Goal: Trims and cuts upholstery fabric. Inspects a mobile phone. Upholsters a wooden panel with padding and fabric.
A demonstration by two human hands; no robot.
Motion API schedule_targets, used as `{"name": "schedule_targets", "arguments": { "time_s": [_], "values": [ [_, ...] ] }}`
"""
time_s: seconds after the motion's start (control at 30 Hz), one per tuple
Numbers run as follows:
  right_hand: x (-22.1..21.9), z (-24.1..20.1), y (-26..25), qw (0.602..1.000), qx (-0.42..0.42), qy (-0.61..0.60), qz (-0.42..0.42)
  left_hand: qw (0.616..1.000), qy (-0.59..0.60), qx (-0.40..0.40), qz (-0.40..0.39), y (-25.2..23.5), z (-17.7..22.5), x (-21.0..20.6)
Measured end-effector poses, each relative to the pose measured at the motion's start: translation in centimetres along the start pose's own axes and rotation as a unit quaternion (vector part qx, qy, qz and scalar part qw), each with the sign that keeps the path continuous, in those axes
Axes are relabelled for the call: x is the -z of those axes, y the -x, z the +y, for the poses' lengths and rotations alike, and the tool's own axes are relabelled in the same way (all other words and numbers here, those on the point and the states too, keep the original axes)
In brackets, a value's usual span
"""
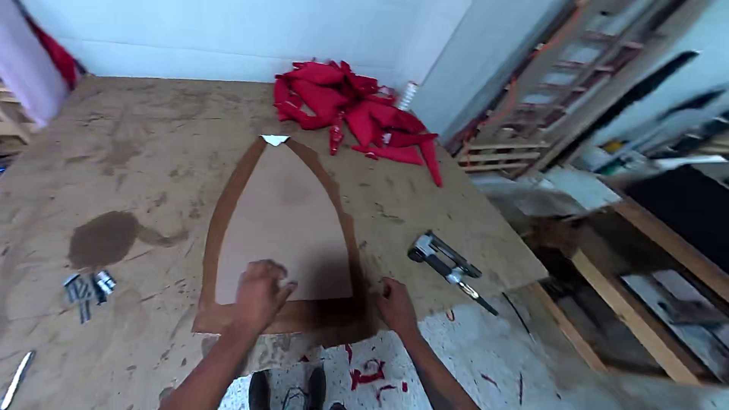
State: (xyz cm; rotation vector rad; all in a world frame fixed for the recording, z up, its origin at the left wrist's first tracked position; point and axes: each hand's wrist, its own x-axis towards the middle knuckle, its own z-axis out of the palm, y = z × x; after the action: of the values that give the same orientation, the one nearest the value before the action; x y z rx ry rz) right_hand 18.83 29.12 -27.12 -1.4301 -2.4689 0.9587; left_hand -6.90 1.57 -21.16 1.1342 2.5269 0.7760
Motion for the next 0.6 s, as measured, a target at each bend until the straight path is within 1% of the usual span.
{"name": "schedule_targets", "arguments": {
  "time_s": [0.03, 0.1, 0.17, 0.2, 0.27, 0.33, 0.4, 0.47, 0.53, 0.6],
  "values": [
    [-0.1, -1.5, -0.3, 0.998, -0.013, 0.042, -0.035, 0.998, -0.017, -0.009, -0.057, -2.4, 2.8, -1.9],
    [-0.6, -3.8, -0.4, 0.991, -0.038, 0.088, -0.097, 0.986, -0.057, 0.004, -0.159, -6.1, 7.1, -4.6],
    [-0.5, -4.4, 0.1, 0.987, -0.049, 0.075, -0.137, 0.970, -0.092, 0.034, -0.223, -8.1, 9.8, -6.8],
    [-0.1, -4.3, 0.3, 0.987, -0.057, 0.045, -0.145, 0.964, -0.111, 0.050, -0.236, -8.6, 10.8, -7.6],
    [0.5, -3.3, 0.3, 0.988, -0.077, -0.023, -0.134, 0.959, -0.140, 0.076, -0.236, -9.4, 11.8, -8.8],
    [1.0, -1.9, 0.1, 0.991, -0.066, -0.044, -0.111, 0.955, -0.154, 0.099, -0.235, -9.9, 12.4, -9.4],
    [1.3, -1.6, 0.2, 0.988, -0.058, -0.039, -0.139, 0.950, -0.160, 0.119, -0.241, -9.9, 12.9, -9.8],
    [1.2, -1.8, -1.1, 0.980, -0.075, -0.069, -0.173, 0.944, -0.173, 0.124, -0.252, -10.6, 13.6, -10.1],
    [0.2, -1.1, -2.4, 0.961, -0.098, -0.127, -0.225, 0.941, -0.184, 0.127, -0.254, -10.7, 13.9, -10.6],
    [-0.3, 0.0, -3.2, 0.934, -0.103, -0.175, -0.293, 0.938, -0.189, 0.138, -0.256, -11.2, 14.1, -10.9]
  ]
}}
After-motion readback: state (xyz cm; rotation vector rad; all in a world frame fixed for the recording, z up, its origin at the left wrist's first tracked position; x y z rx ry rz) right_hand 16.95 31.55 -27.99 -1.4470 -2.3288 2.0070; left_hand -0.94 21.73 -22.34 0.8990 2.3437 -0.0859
